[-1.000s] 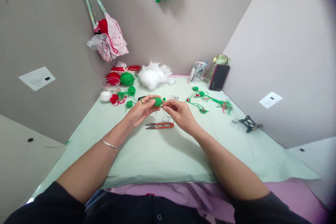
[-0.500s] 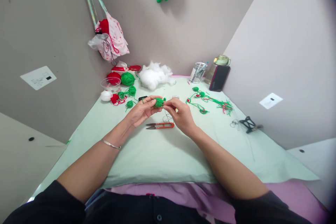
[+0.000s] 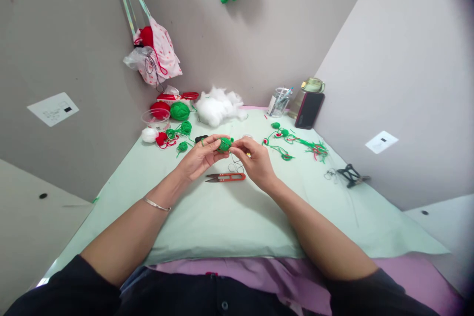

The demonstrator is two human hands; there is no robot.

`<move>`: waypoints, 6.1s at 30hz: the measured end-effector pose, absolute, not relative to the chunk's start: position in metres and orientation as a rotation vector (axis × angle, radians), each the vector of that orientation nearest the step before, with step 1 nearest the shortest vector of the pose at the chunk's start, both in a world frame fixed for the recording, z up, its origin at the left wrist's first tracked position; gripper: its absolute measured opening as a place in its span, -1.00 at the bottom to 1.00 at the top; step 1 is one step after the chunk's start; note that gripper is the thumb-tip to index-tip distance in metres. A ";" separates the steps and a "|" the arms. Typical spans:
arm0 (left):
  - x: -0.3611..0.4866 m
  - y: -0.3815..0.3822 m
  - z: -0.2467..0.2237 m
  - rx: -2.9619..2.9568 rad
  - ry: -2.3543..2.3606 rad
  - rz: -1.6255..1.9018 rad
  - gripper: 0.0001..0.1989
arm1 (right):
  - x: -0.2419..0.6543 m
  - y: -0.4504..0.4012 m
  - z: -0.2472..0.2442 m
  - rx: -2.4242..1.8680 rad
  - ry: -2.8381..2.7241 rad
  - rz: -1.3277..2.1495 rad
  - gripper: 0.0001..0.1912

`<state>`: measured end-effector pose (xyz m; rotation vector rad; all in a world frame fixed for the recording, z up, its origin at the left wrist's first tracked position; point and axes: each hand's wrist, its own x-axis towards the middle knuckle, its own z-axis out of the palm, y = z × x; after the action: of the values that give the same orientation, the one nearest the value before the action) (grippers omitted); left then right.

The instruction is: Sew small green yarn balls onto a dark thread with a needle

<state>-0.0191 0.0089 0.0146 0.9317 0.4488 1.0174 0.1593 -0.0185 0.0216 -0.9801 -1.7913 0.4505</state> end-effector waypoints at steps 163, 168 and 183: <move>-0.017 0.003 0.015 1.180 0.666 0.838 -0.73 | 0.247 0.033 0.038 -0.831 -0.864 1.264 -0.79; -0.020 0.004 0.015 1.182 0.634 0.828 -0.72 | 0.333 0.044 0.051 -0.816 -0.841 1.047 -0.62; -0.020 0.009 0.011 1.145 0.680 0.901 -0.69 | 0.182 0.001 0.024 -1.047 -1.580 1.523 -0.65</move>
<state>-0.0202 0.0086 0.0105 1.1452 0.6802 0.9008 0.1816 0.0006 0.0237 -1.0475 -1.5801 1.5235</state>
